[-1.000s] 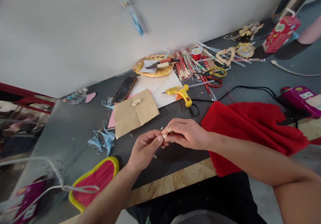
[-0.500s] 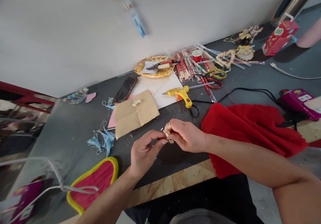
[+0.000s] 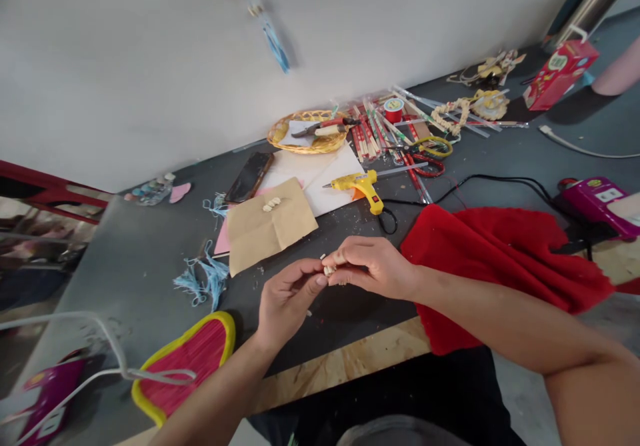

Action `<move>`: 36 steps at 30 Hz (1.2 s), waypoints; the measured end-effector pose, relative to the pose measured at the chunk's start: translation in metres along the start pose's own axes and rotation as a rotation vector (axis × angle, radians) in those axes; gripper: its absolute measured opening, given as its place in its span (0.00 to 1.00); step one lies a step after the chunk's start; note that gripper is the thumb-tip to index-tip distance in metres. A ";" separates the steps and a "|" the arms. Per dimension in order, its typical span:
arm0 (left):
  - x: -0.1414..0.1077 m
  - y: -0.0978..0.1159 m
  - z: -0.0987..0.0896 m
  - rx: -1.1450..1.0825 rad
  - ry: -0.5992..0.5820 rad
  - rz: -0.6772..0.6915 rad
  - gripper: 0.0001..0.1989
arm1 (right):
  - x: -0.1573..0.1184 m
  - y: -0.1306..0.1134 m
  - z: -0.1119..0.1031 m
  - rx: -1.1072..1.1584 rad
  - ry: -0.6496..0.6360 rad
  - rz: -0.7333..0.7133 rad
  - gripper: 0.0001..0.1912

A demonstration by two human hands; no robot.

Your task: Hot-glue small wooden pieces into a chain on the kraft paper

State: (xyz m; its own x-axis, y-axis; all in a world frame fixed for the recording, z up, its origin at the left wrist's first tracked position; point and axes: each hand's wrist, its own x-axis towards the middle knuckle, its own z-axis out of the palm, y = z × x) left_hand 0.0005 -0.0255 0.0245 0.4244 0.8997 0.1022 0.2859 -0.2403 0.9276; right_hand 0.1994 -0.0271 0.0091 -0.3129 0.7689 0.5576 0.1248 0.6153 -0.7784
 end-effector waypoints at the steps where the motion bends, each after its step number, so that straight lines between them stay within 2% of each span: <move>1: 0.000 -0.001 0.000 -0.020 -0.003 -0.015 0.06 | 0.000 0.000 0.000 -0.009 0.000 -0.010 0.10; 5: -0.002 -0.003 0.000 -0.041 0.007 -0.018 0.07 | 0.000 -0.002 -0.001 -0.041 0.024 -0.010 0.12; 10: -0.004 -0.001 -0.002 -0.036 -0.001 0.010 0.06 | 0.001 -0.004 0.000 -0.044 0.034 -0.064 0.06; 15: -0.004 -0.001 -0.002 -0.069 -0.008 0.101 0.04 | 0.002 -0.007 0.002 -0.041 0.033 -0.108 0.04; 19: -0.003 0.002 -0.002 -0.013 0.018 0.183 0.03 | 0.002 -0.008 0.004 -0.027 0.046 -0.140 0.04; 23: -0.003 0.005 -0.001 0.019 0.030 0.203 0.03 | 0.002 -0.010 0.006 -0.021 0.056 -0.141 0.03; 28: -0.005 0.006 -0.004 -0.069 -0.020 0.140 0.03 | 0.002 -0.011 0.005 -0.018 0.048 -0.112 0.03; 36: -0.002 0.006 -0.007 -0.359 -0.094 -0.103 0.06 | 0.001 -0.010 0.003 0.000 0.003 -0.119 0.03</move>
State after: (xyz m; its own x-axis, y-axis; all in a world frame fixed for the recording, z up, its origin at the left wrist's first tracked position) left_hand -0.0046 -0.0263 0.0323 0.4907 0.8712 -0.0157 0.0193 0.0072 0.9998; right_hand 0.1948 -0.0337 0.0165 -0.3228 0.6912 0.6466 0.0871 0.7019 -0.7069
